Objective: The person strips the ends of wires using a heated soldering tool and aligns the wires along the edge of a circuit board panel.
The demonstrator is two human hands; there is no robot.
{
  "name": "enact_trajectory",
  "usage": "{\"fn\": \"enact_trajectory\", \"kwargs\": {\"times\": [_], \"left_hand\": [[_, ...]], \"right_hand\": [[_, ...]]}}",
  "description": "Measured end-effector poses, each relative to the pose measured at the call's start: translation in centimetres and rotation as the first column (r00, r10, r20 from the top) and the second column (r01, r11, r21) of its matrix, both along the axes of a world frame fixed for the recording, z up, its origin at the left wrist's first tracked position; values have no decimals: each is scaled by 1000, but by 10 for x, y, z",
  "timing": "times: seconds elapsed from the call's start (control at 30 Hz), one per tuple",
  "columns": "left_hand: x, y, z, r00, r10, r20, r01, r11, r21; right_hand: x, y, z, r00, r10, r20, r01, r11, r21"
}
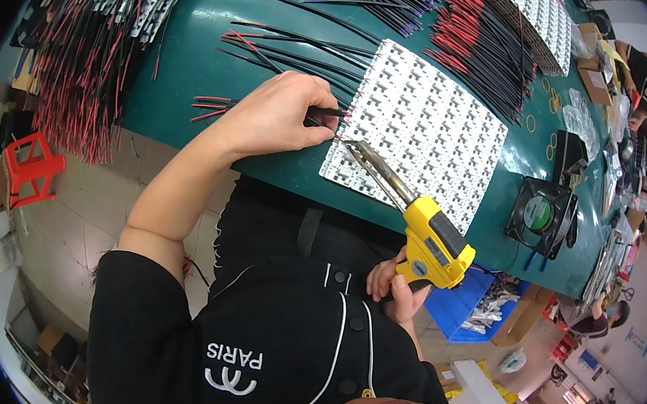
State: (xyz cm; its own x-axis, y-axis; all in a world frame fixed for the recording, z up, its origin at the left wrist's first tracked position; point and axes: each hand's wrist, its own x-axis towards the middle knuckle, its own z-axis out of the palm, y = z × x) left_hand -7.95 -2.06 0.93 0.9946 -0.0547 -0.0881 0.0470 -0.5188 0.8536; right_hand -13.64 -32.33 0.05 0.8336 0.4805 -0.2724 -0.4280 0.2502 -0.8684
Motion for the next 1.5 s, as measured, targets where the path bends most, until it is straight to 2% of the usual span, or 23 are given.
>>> {"fn": "enact_trajectory", "kwargs": {"times": [0.07,0.3,0.4,0.47,0.6,0.8,0.9,0.97,1.03,1.1,1.17,1.23,1.3,1.43,1.5], "left_hand": [[1,0,-1,1000,-7,9,7,1000,22],[1,0,-3,999,-13,29,11,998,60],[1,0,-7,996,-14,89,10,999,48],[2,0,-6,997,-15,69,11,999,44],[2,-1,0,1000,-4,2,3,1000,27],[-1,1,1,996,-74,42,71,996,57],[-3,5,-13,987,-93,132,98,995,-32],[-8,7,-7,961,96,261,-93,995,-24],[-10,11,5,864,271,425,-285,958,-32],[-16,10,13,801,382,460,-377,920,-107],[-28,2,25,913,364,186,-338,928,-158],[-34,-7,15,960,249,125,-238,967,-93],[-37,-16,3,982,151,113,-148,988,-35],[-37,-24,-17,962,155,223,-156,988,-14],[-35,-24,-17,973,152,177,-150,988,-24]], "right_hand": [[0,-2,0,1000,11,-13,-11,998,54],[0,-3,-2,1000,23,-2,-23,999,24],[0,-2,-3,1000,12,13,-12,1000,-7],[0,2,-1,999,-9,49,11,999,-48],[1,1,1,997,-41,68,42,999,-21],[3,-1,2,996,-52,69,52,999,-2],[3,-2,3,996,-59,65,60,998,-6],[3,-2,4,996,-62,65,63,998,-12],[2,-3,4,995,-68,71,69,998,-7],[2,-2,3,995,-72,76,72,997,-3],[1,-3,2,994,-72,82,73,997,1],[0,-3,4,995,-86,48,84,996,37],[-2,-5,5,996,-89,23,88,995,50],[-5,-7,5,999,-44,28,44,999,7],[-6,-7,5,999,-27,34,27,1000,-11]]}}
